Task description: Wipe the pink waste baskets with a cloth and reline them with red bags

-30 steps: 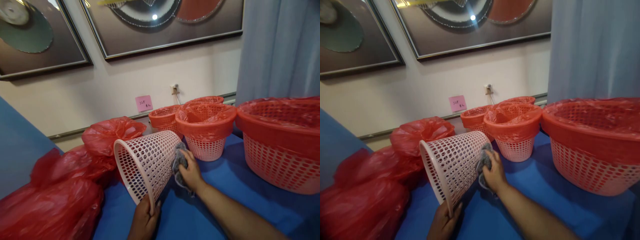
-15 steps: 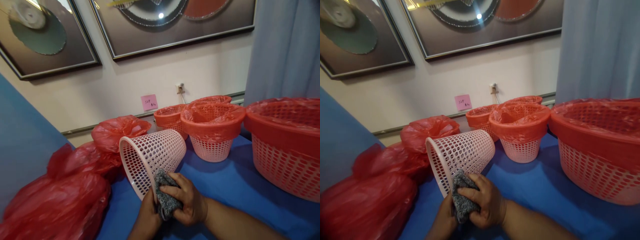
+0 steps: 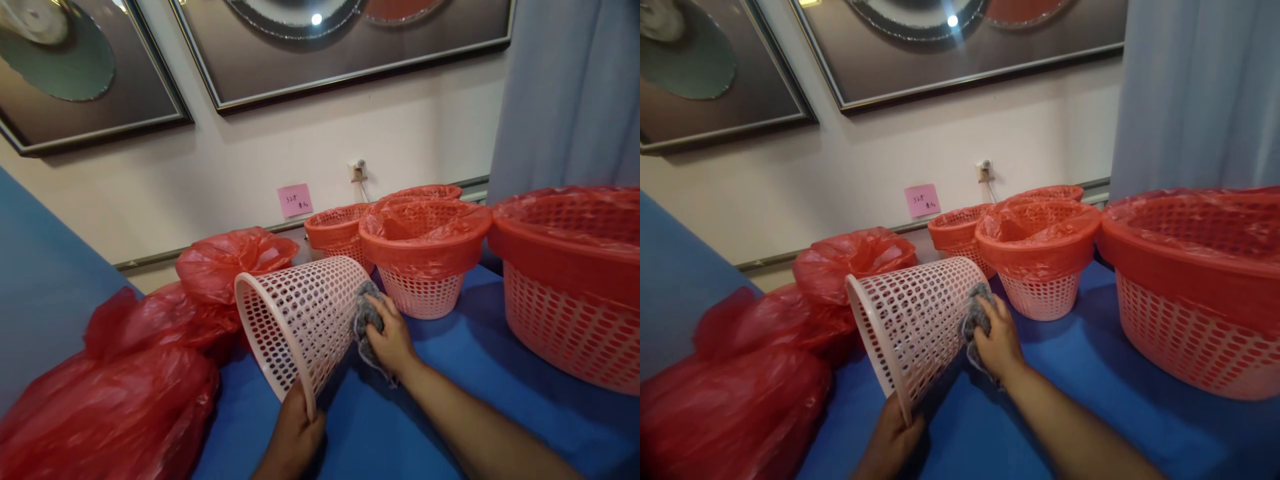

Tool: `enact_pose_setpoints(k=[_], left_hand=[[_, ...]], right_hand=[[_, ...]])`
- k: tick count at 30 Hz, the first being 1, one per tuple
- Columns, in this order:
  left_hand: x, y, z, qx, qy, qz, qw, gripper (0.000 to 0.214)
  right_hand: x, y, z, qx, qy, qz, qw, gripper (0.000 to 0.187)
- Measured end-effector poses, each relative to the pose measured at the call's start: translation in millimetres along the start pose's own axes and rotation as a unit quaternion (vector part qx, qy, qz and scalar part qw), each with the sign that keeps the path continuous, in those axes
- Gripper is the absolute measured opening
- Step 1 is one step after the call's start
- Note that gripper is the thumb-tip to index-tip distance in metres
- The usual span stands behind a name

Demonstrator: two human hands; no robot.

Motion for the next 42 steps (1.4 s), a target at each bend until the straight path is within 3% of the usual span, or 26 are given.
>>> enact_pose_setpoints(k=[2, 4, 7, 9, 11, 12, 14, 16, 18, 20, 21, 24, 28, 30, 32, 35, 37, 40, 42], left_hand=[[6.0, 3, 11, 0.011, -0.043, 0.012, 0.999, 0.072], [10.2, 5, 18, 0.023, -0.084, 0.014, 0.996, 0.068], [12.7, 6, 22, 0.035, -0.113, -0.007, 0.993, 0.055], [13.3, 7, 22, 0.034, -0.104, -0.02, 0.994, 0.045], [13.3, 7, 19, 0.033, -0.089, -0.022, 0.995, 0.04], [13.2, 7, 17, 0.036, -0.088, -0.02, 0.995, 0.04], [12.2, 6, 13, 0.047, -0.1, -0.011, 0.994, 0.043], [9.9, 4, 12, 0.047, -0.126, -0.003, 0.991, 0.047], [6.8, 2, 15, 0.035, -0.152, -0.001, 0.988, 0.049], [4.8, 0, 17, 0.022, -0.171, 0.001, 0.985, 0.049], [4.4, -1, 17, 0.015, -0.177, 0.002, 0.984, 0.049], [2.6, -1, 15, -0.01, -0.192, -0.002, 0.981, 0.05], [1.0, 0, -2, -0.026, -0.143, 0.04, 0.989, 0.049], [-2.0, -1, -14, -0.053, -0.048, 0.063, 0.995, 0.051], [-7.9, -4, -26, -0.079, 0.041, 0.052, 0.995, 0.053], [-11.0, -10, -42, -0.068, 0.08, 0.032, 0.994, 0.05], [-7.6, -12, -44, -0.038, 0.064, 0.024, 0.997, 0.045], [-1.0, -5, -31, 0.005, 0.017, 0.003, 1.0, 0.044], [4.5, 3, -15, 0.027, -0.034, 0.006, 0.999, 0.045]], right_hand=[[1, -6, -22, 0.084, 0.016, -0.014, 0.996, 0.056], [1, -2, -15, 0.062, 0.025, -0.013, 0.998, 0.058], [0, 27, 45, -0.138, 0.005, 0.021, 0.99, 0.069], [-2, 55, 88, -0.28, -0.034, 0.06, 0.957, 0.075], [-4, 71, 109, -0.354, -0.065, 0.085, 0.929, 0.077], [-5, 71, 109, -0.353, -0.067, 0.089, 0.929, 0.076], [-3, 52, 86, -0.275, -0.042, 0.075, 0.958, 0.072], [-2, 24, 43, -0.129, 0.004, 0.042, 0.991, 0.064], [-2, 3, 1, 0.02, 0.039, 0.017, 0.999, 0.058], [-3, -4, -17, 0.085, 0.044, 0.006, 0.995, 0.056], [-5, -4, -15, 0.076, 0.038, 0.003, 0.996, 0.056], [-7, 12, 28, -0.075, 0.009, 0.019, 0.997, 0.064], [-3, 51, 90, -0.308, -0.047, 0.094, 0.946, 0.075], [2, 63, 104, -0.372, -0.068, 0.133, 0.916, 0.073], [7, 67, 109, -0.391, -0.078, 0.165, 0.902, 0.07], [9, 62, 105, -0.367, -0.094, 0.168, 0.91, 0.068], [6, 49, 90, -0.304, -0.084, 0.125, 0.941, 0.066], [-1, 18, 39, -0.118, -0.036, 0.02, 0.992, 0.061], [-4, 1, -2, 0.021, -0.024, -0.035, 0.999, 0.054]])
Point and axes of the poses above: each hand's wrist, its own y-axis away from the middle knuckle, its own x-axis out of the palm, z = x × y, the point moved 7 cm from there along -y, towards the middle knuckle
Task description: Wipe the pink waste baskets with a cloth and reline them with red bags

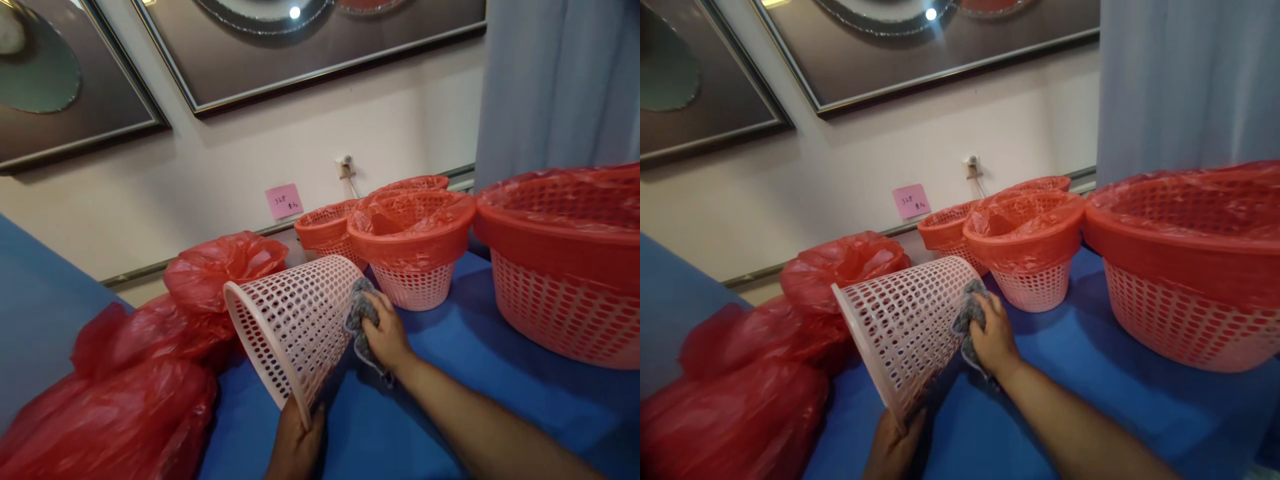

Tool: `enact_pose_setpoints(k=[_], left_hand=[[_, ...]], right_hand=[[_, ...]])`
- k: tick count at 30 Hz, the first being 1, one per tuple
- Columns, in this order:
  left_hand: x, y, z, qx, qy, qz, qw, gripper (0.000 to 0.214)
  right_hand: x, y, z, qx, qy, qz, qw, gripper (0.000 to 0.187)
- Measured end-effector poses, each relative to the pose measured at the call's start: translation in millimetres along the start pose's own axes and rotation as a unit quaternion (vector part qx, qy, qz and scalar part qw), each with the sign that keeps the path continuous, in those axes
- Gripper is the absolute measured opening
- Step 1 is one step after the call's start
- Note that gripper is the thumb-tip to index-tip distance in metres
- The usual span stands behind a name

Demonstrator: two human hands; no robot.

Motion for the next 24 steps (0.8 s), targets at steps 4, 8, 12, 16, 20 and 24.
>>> enact_pose_setpoints(k=[4, 8, 12, 16, 20, 24], left_hand=[[9.5, 13, 25, 0.019, -0.083, 0.029, 0.996, 0.051], [9.8, 13, 25, 0.02, -0.08, 0.016, 0.996, 0.051], [10.7, 12, 13, 0.029, -0.032, -0.001, 0.999, 0.048], [12.6, 13, 14, 0.042, -0.052, 0.009, 0.998, 0.048], [12.5, 12, 20, 0.04, -0.123, 0.017, 0.991, 0.05], [14.0, 11, 13, 0.052, -0.139, 0.042, 0.988, 0.054]], right_hand=[[-1, -12, -32, 0.107, -0.01, -0.031, 0.994, 0.048], [-4, 16, 37, -0.121, -0.012, 0.045, 0.992, 0.06], [-7, 69, 108, -0.393, -0.062, 0.13, 0.908, 0.067], [-5, 57, 94, -0.329, -0.048, 0.104, 0.938, 0.065], [-2, 7, 16, -0.047, 0.013, 0.024, 0.999, 0.056], [0, -13, -36, 0.121, 0.022, -0.001, 0.992, 0.048]])
Point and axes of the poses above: each hand's wrist, its own y-axis away from the middle knuckle, its own x-axis out of the palm, z = x × y, the point moved 7 cm from there along -y, towards the middle knuckle
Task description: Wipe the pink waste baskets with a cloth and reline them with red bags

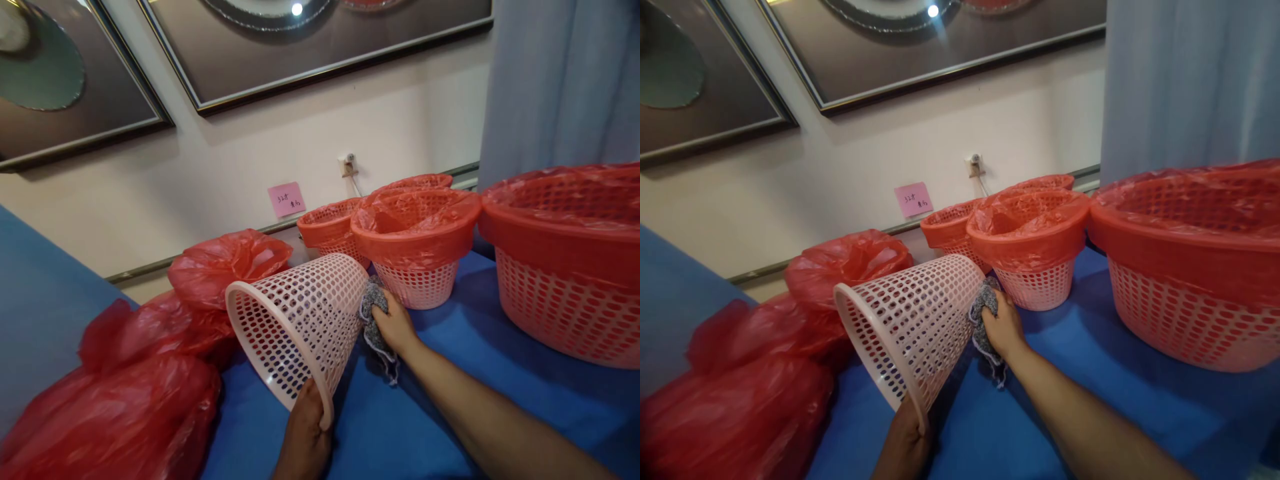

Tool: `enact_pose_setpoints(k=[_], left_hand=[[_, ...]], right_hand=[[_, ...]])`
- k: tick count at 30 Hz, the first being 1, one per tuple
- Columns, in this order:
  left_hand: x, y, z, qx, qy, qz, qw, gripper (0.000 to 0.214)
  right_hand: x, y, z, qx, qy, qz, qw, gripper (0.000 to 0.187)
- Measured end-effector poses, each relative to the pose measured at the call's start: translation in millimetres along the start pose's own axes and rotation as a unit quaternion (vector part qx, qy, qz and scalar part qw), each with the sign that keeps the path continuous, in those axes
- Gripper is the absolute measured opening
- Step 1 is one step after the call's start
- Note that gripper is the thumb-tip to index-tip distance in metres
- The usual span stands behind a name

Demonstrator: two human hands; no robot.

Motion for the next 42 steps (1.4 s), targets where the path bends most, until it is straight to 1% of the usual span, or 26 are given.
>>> enact_pose_setpoints(k=[1, 2, 4, 5, 7, 9, 10, 14, 17, 18, 19, 21, 23, 24, 26, 27, 29, 30, 31, 33, 35, 37, 38, 39, 40, 42], left_hand=[[-0.1, -1, -2, 0.004, 0.0, 0.006, 1.0, 0.054], [-0.2, -1, -3, 0.004, -0.001, 0.01, 1.0, 0.055], [0.0, -2, -3, 0.0, -0.003, 0.009, 1.0, 0.056], [0.9, -3, -2, -0.003, -0.003, 0.009, 1.0, 0.056], [3.1, -4, 1, -0.01, 0.002, 0.009, 1.0, 0.053], [2.5, -5, 1, -0.023, 0.017, 0.001, 1.0, 0.046], [0.4, -5, 0, -0.033, 0.028, -0.006, 0.999, 0.043], [-13.4, -11, -17, -0.088, 0.13, -0.004, 0.988, 0.042], [-24.0, -18, -35, -0.088, 0.212, 0.008, 0.973, 0.046], [-26.5, -19, -39, -0.081, 0.225, 0.005, 0.971, 0.047], [-28.1, -20, -40, -0.078, 0.231, -0.003, 0.97, 0.047], [-26.9, -17, -35, -0.085, 0.225, -0.023, 0.97, 0.047], [-20.8, -11, -26, -0.1, 0.201, -0.036, 0.974, 0.046], [-16.4, -8, -21, -0.105, 0.182, -0.036, 0.977, 0.045], [-7.0, -2, -13, -0.092, 0.135, -0.022, 0.986, 0.045], [-2.9, 1, -12, -0.074, 0.109, -0.015, 0.991, 0.045], [3.5, 4, -9, -0.03, 0.059, -0.007, 0.998, 0.048], [5.6, 5, -8, -0.011, 0.038, -0.009, 0.999, 0.049], [6.7, 6, -7, 0.001, 0.022, -0.014, 1.0, 0.051], [7.6, 8, -6, 0.016, 0.006, -0.025, 1.0, 0.05], [6.7, 9, -9, 0.03, 0.013, -0.033, 0.999, 0.048], [5.0, 8, -15, 0.042, 0.03, -0.035, 0.998, 0.047], [4.2, 8, -18, 0.044, 0.035, -0.034, 0.998, 0.048], [3.5, 7, -21, 0.044, 0.034, -0.032, 0.998, 0.048], [3.0, 6, -23, 0.043, 0.028, -0.028, 0.998, 0.047], [2.6, 5, -25, 0.04, 0.007, -0.021, 0.999, 0.046]], right_hand=[[-2, 1, 1, 0.002, -0.001, -0.005, 1.0, 0.049], [-4, 5, 8, -0.021, -0.001, -0.011, 1.0, 0.05], [-10, 24, 37, -0.131, -0.006, -0.001, 0.991, 0.055], [-12, 39, 57, -0.214, -0.016, 0.019, 0.976, 0.06], [-14, 72, 93, -0.376, -0.044, 0.078, 0.922, 0.068], [-17, 96, 113, -0.465, -0.065, 0.115, 0.875, 0.073], [-18, 101, 117, -0.482, -0.069, 0.121, 0.865, 0.074], [-12, 107, 122, -0.511, -0.061, 0.15, 0.844, 0.068], [-6, 117, 125, -0.546, -0.067, 0.178, 0.816, 0.064], [-6, 118, 124, -0.544, -0.07, 0.173, 0.818, 0.063], [-6, 114, 122, -0.527, -0.072, 0.159, 0.832, 0.063], [-7, 93, 108, -0.437, -0.066, 0.107, 0.89, 0.062], [-9, 60, 79, -0.294, -0.054, 0.039, 0.953, 0.058], [-10, 44, 61, -0.214, -0.053, 0.008, 0.975, 0.054], [-10, 17, 29, -0.083, -0.061, -0.029, 0.994, 0.044], [-8, 9, 17, -0.039, -0.066, -0.035, 0.996, 0.04], [-7, 4, 9, 0.001, -0.071, -0.038, 0.997, 0.04], [-9, 8, 14, -0.016, -0.067, -0.036, 0.997, 0.042], [-11, 15, 25, -0.059, -0.06, -0.028, 0.996, 0.046], [-16, 42, 61, -0.211, -0.049, 0.0, 0.976, 0.056], [-22, 80, 100, -0.401, -0.052, 0.036, 0.914, 0.061], [-29, 110, 122, -0.523, -0.065, 0.053, 0.848, 0.058], [-30, 118, 126, -0.553, -0.067, 0.056, 0.828, 0.056], [-29, 118, 126, -0.557, -0.064, 0.058, 0.826, 0.055], [-26, 111, 122, -0.532, -0.056, 0.056, 0.843, 0.055], [-18, 80, 101, -0.41, -0.034, 0.037, 0.911, 0.057]])
Point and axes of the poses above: each hand's wrist, its own y-axis away from the middle knuckle, its own x-axis out of the palm, z = x × y, the point moved 7 cm from there along -y, towards the middle knuckle
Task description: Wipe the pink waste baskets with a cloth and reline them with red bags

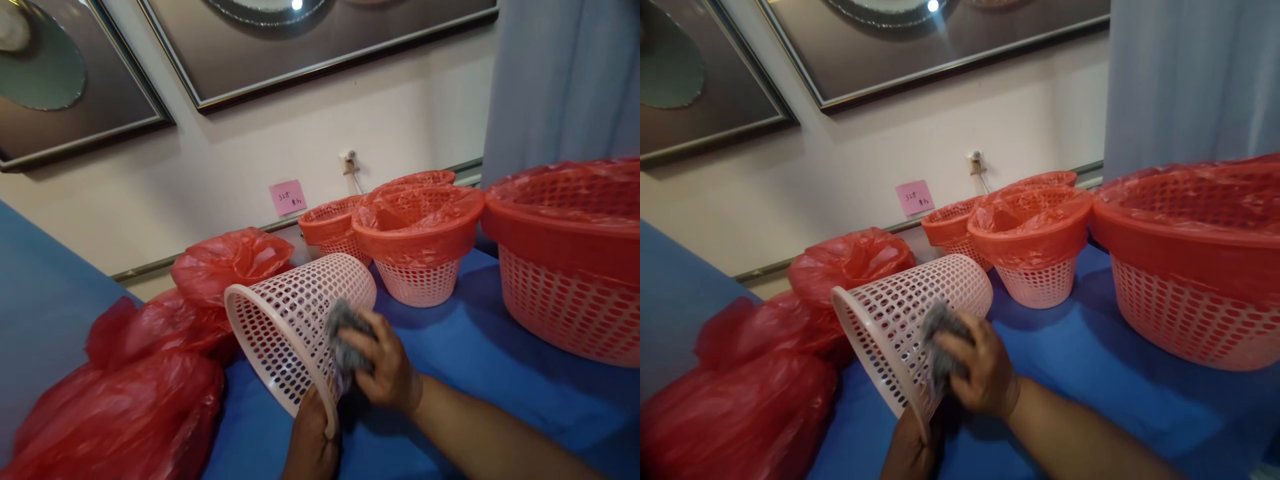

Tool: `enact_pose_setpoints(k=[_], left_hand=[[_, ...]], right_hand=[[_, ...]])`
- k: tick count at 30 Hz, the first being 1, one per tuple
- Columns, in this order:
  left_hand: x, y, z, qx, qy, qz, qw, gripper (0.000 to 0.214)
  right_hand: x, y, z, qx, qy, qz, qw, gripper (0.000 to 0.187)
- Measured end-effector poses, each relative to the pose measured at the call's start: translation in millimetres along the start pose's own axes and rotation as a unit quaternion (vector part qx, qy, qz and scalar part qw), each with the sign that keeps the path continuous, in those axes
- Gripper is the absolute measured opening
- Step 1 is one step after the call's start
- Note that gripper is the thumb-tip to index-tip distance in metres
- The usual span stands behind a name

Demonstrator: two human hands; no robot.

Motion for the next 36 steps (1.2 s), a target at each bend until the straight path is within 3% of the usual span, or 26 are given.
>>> enact_pose_setpoints(k=[2, 4, 7, 8, 10, 12, 14, 15, 17, 20, 23, 26, 28, 31, 33, 36], left_hand=[[0.3, 0, 0, -0.001, -0.018, 0.009, 1.0, 0.048], [0.6, 1, 2, 0.001, -0.026, 0.013, 1.0, 0.051], [0.7, 3, 4, 0.005, -0.033, 0.01, 0.999, 0.052], [1.1, 3, 5, 0.003, -0.035, 0.009, 0.999, 0.051], [2.2, 3, 7, 0.001, -0.036, 0.008, 0.999, 0.05], [3.5, 4, 9, -0.004, -0.029, 0.001, 1.0, 0.049], [3.5, 4, 9, 0.0, -0.011, -0.015, 1.0, 0.048], [3.0, 5, 9, -0.003, 0.0, -0.023, 1.0, 0.048], [0.6, 4, 8, -0.021, 0.025, -0.035, 0.999, 0.047], [-7.3, -5, 1, -0.094, 0.095, -0.035, 0.99, 0.042], [-19.1, -18, -13, -0.153, 0.199, -0.041, 0.967, 0.053], [-25.5, -25, -22, -0.156, 0.268, -0.038, 0.95, 0.053], [-24.8, -23, -20, -0.149, 0.283, -0.036, 0.947, 0.051], [-18.3, -13, -8, -0.152, 0.269, -0.029, 0.951, 0.053], [-12.8, -4, 1, -0.15, 0.24, -0.016, 0.959, 0.053], [-5.8, 4, 9, -0.104, 0.165, -0.001, 0.981, 0.053]], right_hand=[[3, 3, -54, 0.189, 0.019, -0.026, 0.981, 0.055], [4, 11, -100, 0.33, 0.014, -0.048, 0.943, 0.048], [3, 16, -127, 0.404, -0.001, -0.061, 0.913, 0.044], [0, 14, -122, 0.393, 0.002, -0.065, 0.917, 0.045], [-5, 5, -91, 0.303, 0.005, -0.055, 0.951, 0.05], [-6, -6, -39, 0.125, -0.014, -0.014, 0.992, 0.059], [-4, -6, 10, -0.048, -0.051, 0.036, 0.997, 0.067], [-4, -4, 25, -0.099, -0.065, 0.05, 0.992, 0.068], [-4, -3, 37, -0.133, -0.082, 0.055, 0.986, 0.069], [-2, -4, 31, -0.123, -0.091, 0.058, 0.987, 0.066], [3, -2, 35, -0.158, -0.1, 0.087, 0.979, 0.06], [5, 1, 41, -0.177, -0.1, 0.101, 0.974, 0.058], [4, -1, 32, -0.12, -0.083, 0.079, 0.986, 0.059], [0, -4, -17, 0.097, -0.031, 0.01, 0.995, 0.057], [-2, 3, -59, 0.249, -0.007, -0.035, 0.968, 0.049], [2, 18, -106, 0.399, -0.023, -0.076, 0.914, 0.04]])
Point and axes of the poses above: each hand's wrist, its own y-axis away from the middle knuckle, its own x-axis out of the palm, z = x × y, the point moved 7 cm from there along -y, towards the middle knuckle
